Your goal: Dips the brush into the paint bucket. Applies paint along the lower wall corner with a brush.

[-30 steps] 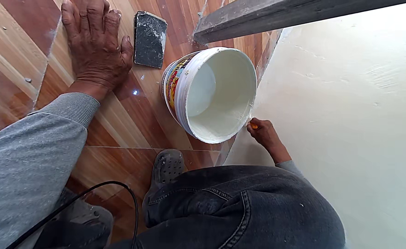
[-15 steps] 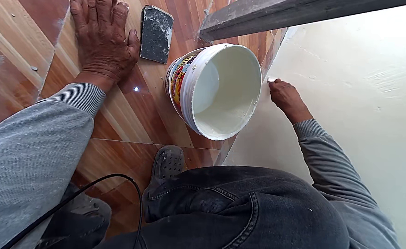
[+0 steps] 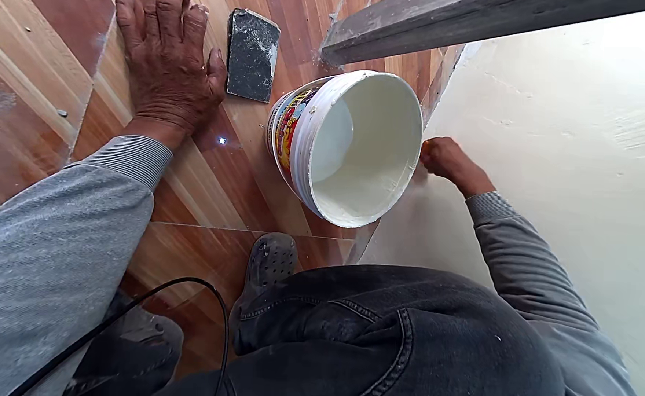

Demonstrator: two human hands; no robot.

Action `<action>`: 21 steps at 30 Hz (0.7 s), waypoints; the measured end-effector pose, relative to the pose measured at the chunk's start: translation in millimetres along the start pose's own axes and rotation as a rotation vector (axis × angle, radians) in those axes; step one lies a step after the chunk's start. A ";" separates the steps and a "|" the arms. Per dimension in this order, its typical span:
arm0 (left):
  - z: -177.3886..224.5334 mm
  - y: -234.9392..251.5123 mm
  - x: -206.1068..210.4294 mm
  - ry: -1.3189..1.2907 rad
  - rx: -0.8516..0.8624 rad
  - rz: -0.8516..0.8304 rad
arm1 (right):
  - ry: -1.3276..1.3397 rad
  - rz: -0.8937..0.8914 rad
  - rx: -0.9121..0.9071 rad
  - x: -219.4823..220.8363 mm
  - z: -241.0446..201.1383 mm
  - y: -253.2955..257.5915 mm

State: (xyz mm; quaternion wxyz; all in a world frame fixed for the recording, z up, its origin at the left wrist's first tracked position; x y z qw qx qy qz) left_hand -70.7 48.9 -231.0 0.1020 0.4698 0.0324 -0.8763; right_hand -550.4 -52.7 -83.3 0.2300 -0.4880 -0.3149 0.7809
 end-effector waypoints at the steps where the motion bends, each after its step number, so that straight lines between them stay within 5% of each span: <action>1: -0.9 1.6 -0.6 0.004 -0.004 0.000 | -0.031 0.110 -0.020 -11.0 -2.5 5.0; 5: -0.3 0.5 -0.2 0.020 -0.001 0.007 | -0.205 0.331 -0.134 -20.3 -5.6 1.1; 10: -1.4 1.3 1.2 0.015 0.006 0.017 | -0.175 0.015 -0.181 41.1 -21.7 -49.1; 13: -1.0 -0.3 0.4 0.016 0.007 0.004 | -0.069 -0.122 -0.182 35.5 -47.0 -72.2; 18: -0.4 0.6 -1.6 0.011 0.009 -0.001 | -0.166 0.346 -0.168 -8.9 0.9 -31.0; 21: 0.4 -0.5 -0.6 0.008 0.006 0.004 | -0.248 0.345 -0.091 -19.0 28.5 -3.9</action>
Point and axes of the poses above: each hand's wrist, its own y-axis towards the middle knuckle, its own x-axis out of the palm, z = x × y, the point moved 1 cm from there along y, towards the middle knuckle, and after that the axes turned 4 degrees about z, right-handed, at the moved point
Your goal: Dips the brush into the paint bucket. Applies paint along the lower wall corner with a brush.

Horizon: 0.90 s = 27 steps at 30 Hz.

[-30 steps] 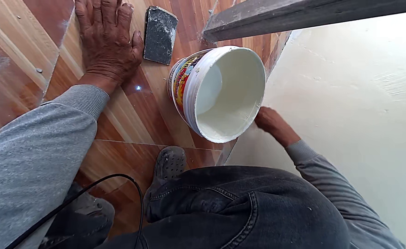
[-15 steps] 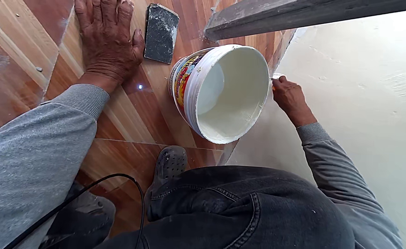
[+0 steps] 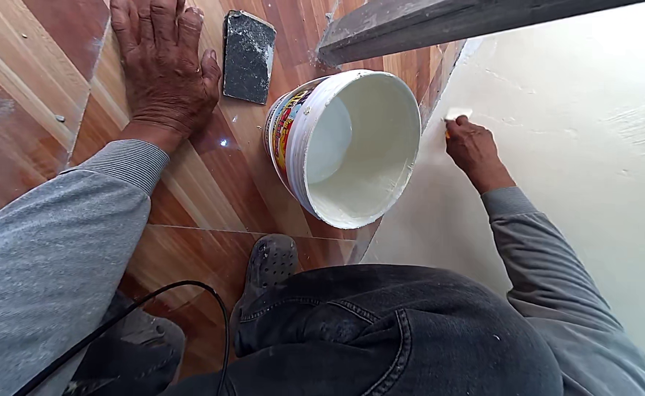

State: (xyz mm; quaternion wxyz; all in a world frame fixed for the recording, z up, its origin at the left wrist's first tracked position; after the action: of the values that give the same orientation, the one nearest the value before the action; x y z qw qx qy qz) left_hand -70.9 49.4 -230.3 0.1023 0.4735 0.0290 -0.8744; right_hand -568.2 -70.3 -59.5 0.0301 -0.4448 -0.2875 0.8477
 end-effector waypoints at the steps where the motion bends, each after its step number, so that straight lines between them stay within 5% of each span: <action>1: -1.1 0.7 0.4 0.003 0.005 0.008 | 0.004 -0.050 -0.021 4.4 1.2 -1.1; 6: -1.1 -1.4 1.6 0.004 0.007 0.007 | 0.182 -0.317 -0.122 -13.8 -52.5 -37.4; 12: -2.6 0.5 4.0 0.045 0.015 0.031 | 0.149 0.063 -0.159 -24.3 3.0 20.0; 17: -1.2 1.1 4.1 0.040 -0.017 0.016 | 0.074 -0.030 -0.179 -3.6 28.1 31.5; 27: 0.5 1.2 5.1 0.058 -0.055 -0.011 | 0.059 -0.170 -0.180 20.7 1.3 -6.8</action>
State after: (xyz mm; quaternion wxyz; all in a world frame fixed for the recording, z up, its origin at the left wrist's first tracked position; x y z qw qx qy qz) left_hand -73.7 47.5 -234.2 0.1096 0.4957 0.0582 -0.8596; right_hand -583.0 -58.9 -70.8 0.0702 -0.4445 -0.3981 0.7994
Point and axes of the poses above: each hand's wrist, its own y-axis towards the middle knuckle, its own x-axis out of the palm, z = x × y, the point moved 1 cm from there along y, towards the middle knuckle, and after that the axes turned 4 degrees about z, right-handed, at the moved point
